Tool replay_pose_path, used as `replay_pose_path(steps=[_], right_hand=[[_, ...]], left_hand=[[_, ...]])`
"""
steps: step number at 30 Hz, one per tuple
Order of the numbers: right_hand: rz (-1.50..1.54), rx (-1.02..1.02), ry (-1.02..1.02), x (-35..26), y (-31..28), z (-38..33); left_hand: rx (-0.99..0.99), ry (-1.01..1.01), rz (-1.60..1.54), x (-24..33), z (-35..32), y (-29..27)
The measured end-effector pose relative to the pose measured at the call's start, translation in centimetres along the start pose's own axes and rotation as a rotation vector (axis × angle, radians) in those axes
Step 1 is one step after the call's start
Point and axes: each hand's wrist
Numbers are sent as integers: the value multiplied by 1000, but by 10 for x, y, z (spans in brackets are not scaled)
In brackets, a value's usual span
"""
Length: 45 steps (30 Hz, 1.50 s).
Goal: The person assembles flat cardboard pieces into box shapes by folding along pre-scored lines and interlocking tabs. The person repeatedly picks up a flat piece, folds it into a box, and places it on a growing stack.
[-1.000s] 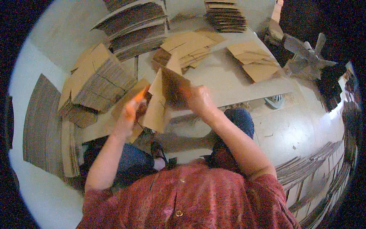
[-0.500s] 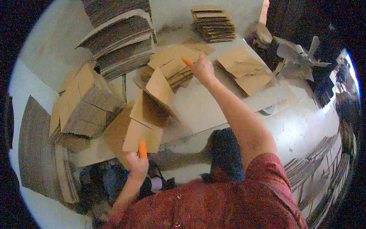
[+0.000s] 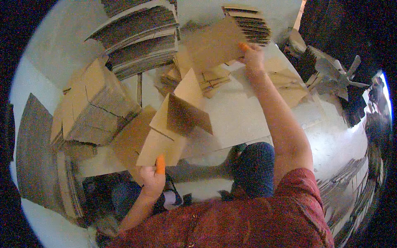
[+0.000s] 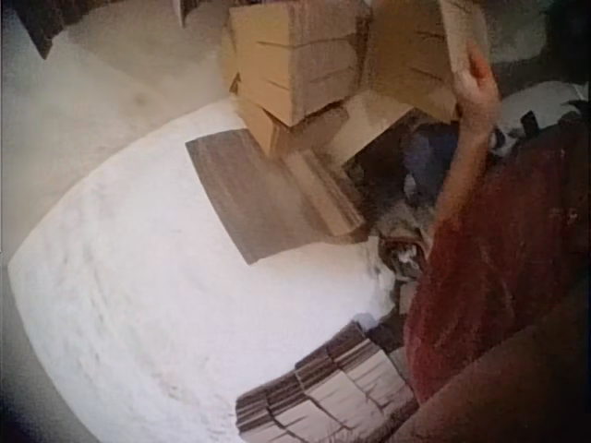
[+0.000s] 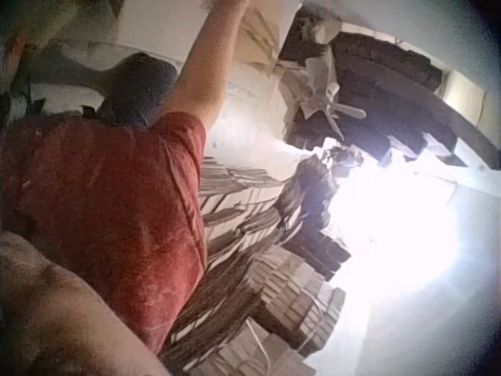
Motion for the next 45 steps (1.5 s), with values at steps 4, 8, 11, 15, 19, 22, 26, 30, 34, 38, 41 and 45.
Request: replay_pose_path(steps=[4,8,11,15,19,22,26,30,34,38,41,45], right_hand=[[152,44,-413,-77,-4,-57],[-78,-118,-722,-142,12,-143],[-279,-218,-821,-160,18,-183],[-435,-343,-725,-164,30,-209],[-399,-364,-731,-171,29,-212],[-561,-390,-740,-177,34,-216],[-809,-513,-562,-160,45,-224],[-804,-657,-689,-93,35,-226],[-825,-705,-546,-63,36,-248],[-891,-670,-600,-68,27,-247],[-1076,-375,-887,-91,22,-231],[-881,-488,-368,-94,18,-203]], left_hand=[[71,-33,-175,-13,-7,11],[68,-61,-115,-10,-7,12],[48,-65,92,-15,-13,17],[88,20,103,-16,-8,19],[115,78,24,-9,-3,14],[66,56,58,-18,-10,19],[42,89,114,-14,-12,20],[65,219,157,-11,-9,26],[-31,72,128,-6,-11,23],[-64,44,-15,-5,-7,25],[-29,113,-145,-1,-4,29],[-167,233,-606,14,5,40]])
Point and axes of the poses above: each hand's wrist, its own z-axis towards the middle knuckle, its own y-axis out of the palm, x = y × z, and after that the axes turned 10 degrees about -x, right-handed
